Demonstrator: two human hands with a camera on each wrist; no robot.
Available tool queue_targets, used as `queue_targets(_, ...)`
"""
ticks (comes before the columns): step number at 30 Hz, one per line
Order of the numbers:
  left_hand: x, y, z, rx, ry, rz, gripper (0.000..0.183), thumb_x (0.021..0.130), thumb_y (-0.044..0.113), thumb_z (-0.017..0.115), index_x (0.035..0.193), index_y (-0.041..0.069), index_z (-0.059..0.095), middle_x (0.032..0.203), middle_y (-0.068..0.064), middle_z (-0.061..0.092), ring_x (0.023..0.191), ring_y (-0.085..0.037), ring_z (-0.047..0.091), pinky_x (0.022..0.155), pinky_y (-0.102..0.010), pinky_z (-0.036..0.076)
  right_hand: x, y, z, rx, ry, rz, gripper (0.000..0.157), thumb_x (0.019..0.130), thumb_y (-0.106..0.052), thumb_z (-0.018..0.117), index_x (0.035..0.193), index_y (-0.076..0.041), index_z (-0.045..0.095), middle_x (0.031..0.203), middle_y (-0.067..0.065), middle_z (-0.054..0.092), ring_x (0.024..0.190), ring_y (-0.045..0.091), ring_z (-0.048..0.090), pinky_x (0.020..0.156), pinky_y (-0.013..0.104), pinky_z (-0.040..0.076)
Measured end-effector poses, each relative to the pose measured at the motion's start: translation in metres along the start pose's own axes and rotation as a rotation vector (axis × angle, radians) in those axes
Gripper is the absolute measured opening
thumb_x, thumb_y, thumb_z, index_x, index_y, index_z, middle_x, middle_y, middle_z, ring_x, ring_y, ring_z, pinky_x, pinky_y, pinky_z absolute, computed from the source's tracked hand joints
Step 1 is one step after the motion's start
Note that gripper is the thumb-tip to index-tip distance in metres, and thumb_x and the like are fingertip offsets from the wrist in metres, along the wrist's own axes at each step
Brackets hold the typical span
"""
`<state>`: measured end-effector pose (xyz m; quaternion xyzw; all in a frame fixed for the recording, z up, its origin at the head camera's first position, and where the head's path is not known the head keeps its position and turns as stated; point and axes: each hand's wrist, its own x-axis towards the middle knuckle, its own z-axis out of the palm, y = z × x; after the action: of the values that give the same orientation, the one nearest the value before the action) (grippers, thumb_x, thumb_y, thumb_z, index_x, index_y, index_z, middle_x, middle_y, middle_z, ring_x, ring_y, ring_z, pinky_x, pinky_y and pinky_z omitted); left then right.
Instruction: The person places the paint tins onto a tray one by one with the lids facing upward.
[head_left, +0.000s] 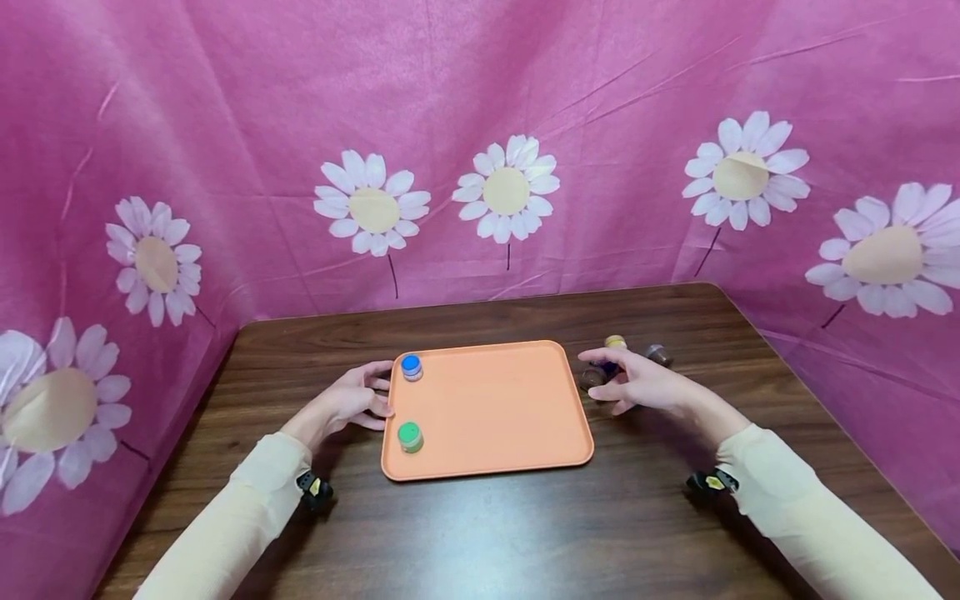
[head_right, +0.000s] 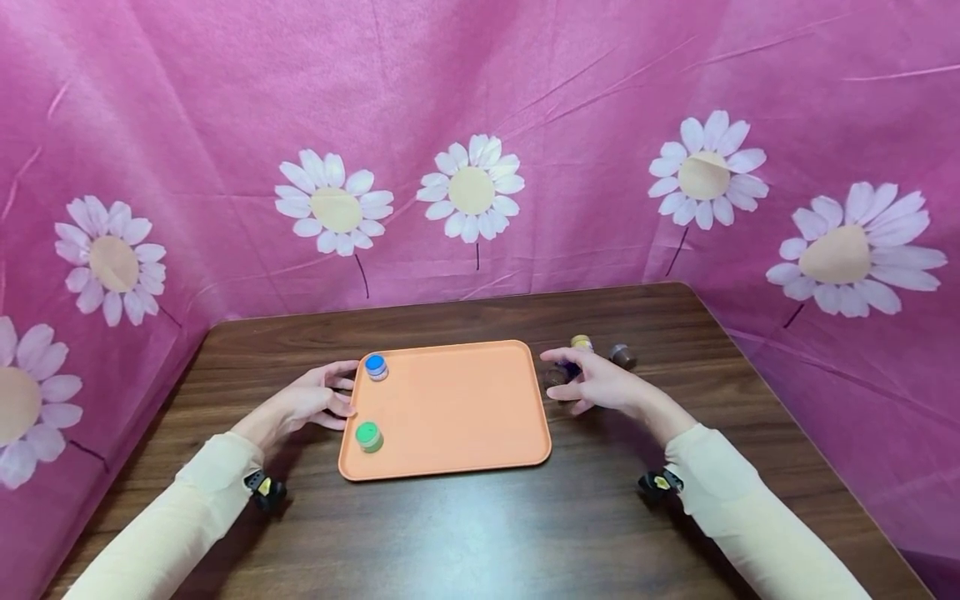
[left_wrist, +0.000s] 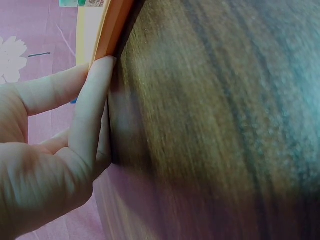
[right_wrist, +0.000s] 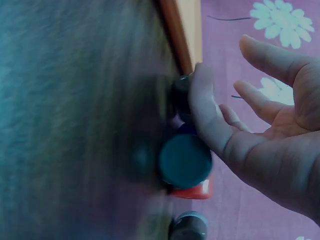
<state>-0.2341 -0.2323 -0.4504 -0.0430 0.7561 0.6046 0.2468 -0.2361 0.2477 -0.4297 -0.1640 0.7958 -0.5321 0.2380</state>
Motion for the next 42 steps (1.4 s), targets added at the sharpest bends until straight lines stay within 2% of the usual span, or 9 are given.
queue_targets(5,0.000,-0.002,0.002,0.002,-0.006,-0.010,0.094,0.079,-0.017,0.070,0.159,0.006,0.025,0.140,-0.028,0.042,0.091,-0.025,0.066,0.072,-0.044,0.063,0.000,0.009,0.006,0.019,-0.022,0.017,0.074,0.092,-0.010,0.076,0.153,-0.001,0.035,0.157,0.027,0.017,0.099,0.032,0.066,0.076,0.048,0.062)
queue_targets(12,0.000,0.001,0.001,0.005,0.004,-0.017,0.091,0.080,-0.017,0.069,0.158,0.008,0.028,0.139,-0.026,0.043,0.091,-0.025,0.066,0.072,-0.045,0.063,0.008,0.012,0.005,0.023,-0.026,0.031,0.067,0.094,-0.012,0.074,0.150,0.000,0.040,0.150,0.029,0.033,0.101,0.028,0.065,0.079,0.046,0.062)
queue_targets(18,-0.001,0.000,0.002,-0.005,-0.011,-0.004,0.093,0.080,-0.017,0.069,0.159,0.006,0.026,0.139,-0.027,0.041,0.090,-0.025,0.065,0.071,-0.044,0.063,0.010,0.013,0.005,0.024,-0.002,0.084,0.059,0.097,-0.018,0.071,0.147,0.000,0.045,0.151,0.027,0.030,0.104,0.027,0.063,0.079,0.045,0.062)
queue_targets(27,-0.002,0.002,0.000,-0.013,-0.016,0.003,0.093,0.079,-0.018,0.068,0.158,0.005,0.025,0.137,-0.028,0.042,0.085,-0.024,0.066,0.070,-0.045,0.063,0.013,0.009,0.009,0.007,0.014,0.055,0.048,0.099,-0.010,0.066,0.143,0.002,0.050,0.144,0.028,0.035,0.095,0.027,0.060,0.075,0.046,0.062)
queue_targets(34,-0.004,0.004,0.000,0.015,0.002,-0.020,0.095,0.077,-0.019,0.069,0.157,0.005,0.026,0.134,-0.027,0.042,0.089,-0.025,0.065,0.069,-0.044,0.063,0.013,0.009,0.012,0.015,-0.019,0.062,0.049,0.100,-0.015,0.066,0.144,0.000,0.050,0.145,0.027,0.039,0.104,0.028,0.062,0.082,0.047,0.061)
queue_targets(42,-0.001,0.006,0.002,0.023,-0.015,-0.016,0.096,0.078,-0.017,0.070,0.159,0.006,0.024,0.136,-0.027,0.041,0.089,-0.025,0.065,0.071,-0.045,0.063,0.012,0.010,0.008,-0.001,-0.007,0.074,0.048,0.101,-0.017,0.065,0.143,-0.001,0.051,0.135,0.025,0.046,0.100,0.028,0.062,0.082,0.048,0.061)
